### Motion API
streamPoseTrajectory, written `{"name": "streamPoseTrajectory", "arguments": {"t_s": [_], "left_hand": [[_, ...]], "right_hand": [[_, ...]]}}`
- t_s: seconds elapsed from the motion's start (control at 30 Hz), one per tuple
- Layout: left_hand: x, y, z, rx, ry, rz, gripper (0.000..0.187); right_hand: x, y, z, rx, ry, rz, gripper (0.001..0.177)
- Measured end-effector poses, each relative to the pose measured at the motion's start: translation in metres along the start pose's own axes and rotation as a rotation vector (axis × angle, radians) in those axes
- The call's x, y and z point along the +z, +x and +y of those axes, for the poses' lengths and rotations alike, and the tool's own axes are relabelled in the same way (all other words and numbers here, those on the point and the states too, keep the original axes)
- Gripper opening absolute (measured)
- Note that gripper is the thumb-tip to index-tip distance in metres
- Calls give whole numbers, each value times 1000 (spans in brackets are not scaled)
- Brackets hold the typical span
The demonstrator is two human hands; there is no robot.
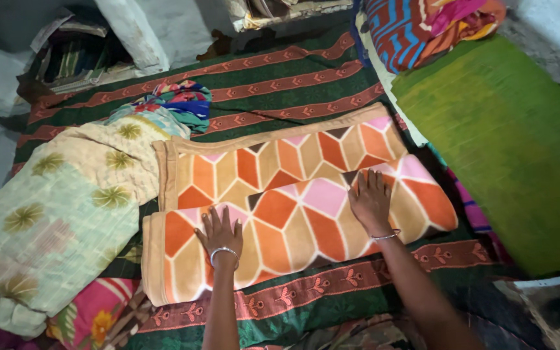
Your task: The person folds a geometric patterned blanket and then a floral-patterned cloth on a bed, smoothing the fabrics by hand.
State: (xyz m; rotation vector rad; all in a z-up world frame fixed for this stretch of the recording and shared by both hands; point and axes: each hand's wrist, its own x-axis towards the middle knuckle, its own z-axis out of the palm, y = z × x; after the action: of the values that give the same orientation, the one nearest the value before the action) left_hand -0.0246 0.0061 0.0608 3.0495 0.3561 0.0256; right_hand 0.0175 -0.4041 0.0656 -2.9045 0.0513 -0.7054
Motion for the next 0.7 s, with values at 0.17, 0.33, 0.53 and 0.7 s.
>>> {"name": "streamPoseTrajectory", "arguments": {"t_s": [0.17,0.33,0.53,0.7], "left_hand": [[-1,8,-33,-13,-43,-62,66],[-11,2,-31,-58,65,-22,67],[-27,-16,-26,58,116,-38,70],[-44,-29,-29,5,104,-64,65]], "right_hand": [[14,4,18,82,26,-70,81],[11,0,17,126,-41,-89,86],[-15,-9,9,43,-7,-48,74],[-43,-24,-2,123,22,-69,56]]}}
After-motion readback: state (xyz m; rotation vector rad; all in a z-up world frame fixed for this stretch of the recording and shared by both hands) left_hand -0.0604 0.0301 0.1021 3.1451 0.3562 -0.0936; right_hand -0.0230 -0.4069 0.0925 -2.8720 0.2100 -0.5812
